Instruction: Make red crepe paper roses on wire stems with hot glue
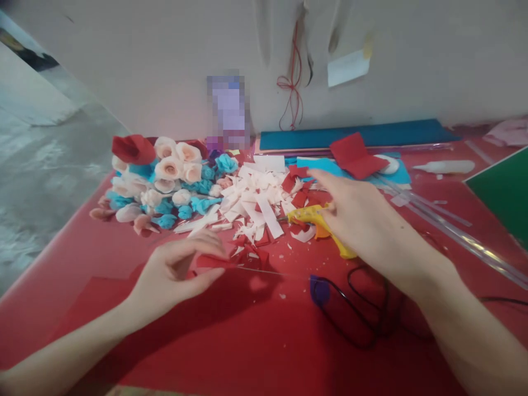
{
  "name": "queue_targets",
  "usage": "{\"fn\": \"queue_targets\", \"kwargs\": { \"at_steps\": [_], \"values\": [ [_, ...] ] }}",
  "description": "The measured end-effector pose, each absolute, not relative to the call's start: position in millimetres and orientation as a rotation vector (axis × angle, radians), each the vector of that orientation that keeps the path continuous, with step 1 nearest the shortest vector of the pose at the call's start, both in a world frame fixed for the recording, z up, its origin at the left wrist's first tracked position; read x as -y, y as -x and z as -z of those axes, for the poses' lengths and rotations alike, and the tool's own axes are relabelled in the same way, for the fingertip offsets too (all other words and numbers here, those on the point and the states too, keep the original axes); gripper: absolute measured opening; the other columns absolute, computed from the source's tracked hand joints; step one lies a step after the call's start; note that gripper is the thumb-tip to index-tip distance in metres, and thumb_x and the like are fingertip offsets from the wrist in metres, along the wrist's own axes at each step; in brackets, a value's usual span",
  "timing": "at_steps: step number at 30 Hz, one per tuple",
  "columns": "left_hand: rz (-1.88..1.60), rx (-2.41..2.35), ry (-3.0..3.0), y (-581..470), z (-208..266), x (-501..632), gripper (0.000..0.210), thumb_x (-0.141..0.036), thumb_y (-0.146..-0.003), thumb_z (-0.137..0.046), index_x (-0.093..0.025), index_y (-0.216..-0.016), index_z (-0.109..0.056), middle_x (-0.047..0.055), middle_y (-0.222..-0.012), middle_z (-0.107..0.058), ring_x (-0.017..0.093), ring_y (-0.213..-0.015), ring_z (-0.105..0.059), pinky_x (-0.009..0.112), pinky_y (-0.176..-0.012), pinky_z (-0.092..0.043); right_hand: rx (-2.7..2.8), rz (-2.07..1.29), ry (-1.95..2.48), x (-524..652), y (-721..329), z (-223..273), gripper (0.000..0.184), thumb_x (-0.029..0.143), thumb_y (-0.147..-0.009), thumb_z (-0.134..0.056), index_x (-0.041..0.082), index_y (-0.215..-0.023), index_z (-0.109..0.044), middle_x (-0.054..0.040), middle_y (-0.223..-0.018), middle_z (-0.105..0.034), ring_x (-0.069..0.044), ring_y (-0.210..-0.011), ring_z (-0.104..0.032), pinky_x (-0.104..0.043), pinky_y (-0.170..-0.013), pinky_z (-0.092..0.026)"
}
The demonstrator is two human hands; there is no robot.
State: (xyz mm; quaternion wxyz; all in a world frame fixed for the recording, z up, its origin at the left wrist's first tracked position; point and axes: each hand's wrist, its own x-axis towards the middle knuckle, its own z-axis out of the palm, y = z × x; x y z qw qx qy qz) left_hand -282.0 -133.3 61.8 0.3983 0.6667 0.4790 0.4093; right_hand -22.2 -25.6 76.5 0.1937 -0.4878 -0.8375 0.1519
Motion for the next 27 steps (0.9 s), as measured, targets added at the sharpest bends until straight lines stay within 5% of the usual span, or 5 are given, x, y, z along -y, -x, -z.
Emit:
{"fn": "queue_targets", "kwargs": {
  "at_steps": [3, 6, 8, 12, 27],
  "values": [
    [-1.002, -1.176, -1.649, 271, -45, 136, 0.008, -0.013, -0.07, -0.063, -0.016, -0.077, -0.063, 0.003, -0.074, -0.063, 0.014, -0.078, -0.057, 0.028, -0.08, -0.045, 2.493, -0.191, 1.661, 19, 9, -73, 0.047, 0.018, -0.072, -0.054, 0.024, -0.117, -0.046, -0.007, -0.111, -0.053, -0.024, -0.086, -0.056, -0.033, -0.068, -0.04],
    [-0.97, -1.122, -1.678, 264, -33, 141, 0.006, -0.018, -0.072, -0.062, -0.014, -0.076, -0.064, 0.006, -0.074, -0.065, 0.016, -0.075, -0.058, 0.031, -0.077, -0.046, 2.495, -0.226, 1.828, 21, 0, -61, 0.023, 0.03, -0.077, -0.052, 0.015, -0.092, -0.059, -0.0129, -0.095, -0.059, -0.03, -0.08, -0.056, -0.04, -0.066, -0.04],
    [-0.978, -1.098, -1.697, 263, -29, 144, 0.008, -0.019, -0.072, -0.062, -0.014, -0.076, -0.064, 0.007, -0.075, -0.066, 0.016, -0.075, -0.059, 0.032, -0.077, -0.047, 2.488, -0.328, 1.896, 25, -4, -49, 0.022, 0.033, -0.079, -0.052, 0.014, -0.088, -0.06, -0.0112, -0.085, -0.06, -0.027, -0.079, -0.058, -0.039, -0.067, -0.043],
    [-0.973, -1.081, -1.72, 266, -21, 146, 0.01, -0.022, -0.071, -0.063, -0.015, -0.079, -0.066, 0.007, -0.079, -0.068, 0.017, -0.078, -0.061, 0.03, -0.076, -0.048, 2.431, -0.548, 1.892, 33, -5, -26, 0.027, 0.035, -0.086, -0.047, 0.014, -0.102, -0.054, -0.0062, -0.1, -0.056, -0.015, -0.085, -0.055, -0.033, -0.075, -0.047],
    [-1.006, -1.097, -1.77, 262, -9, 152, 0.016, -0.025, -0.071, -0.063, -0.016, -0.083, -0.068, 0.007, -0.081, -0.071, 0.019, -0.079, -0.065, 0.029, -0.075, -0.052, 1.601, -0.745, 1.624, 70, 1, -21, 0.033, 0.032, -0.086, -0.049, 0.014, -0.113, -0.048, -0.0083, -0.11, -0.051, -0.018, -0.093, -0.053, -0.038, -0.077, -0.047]
  ]
}}
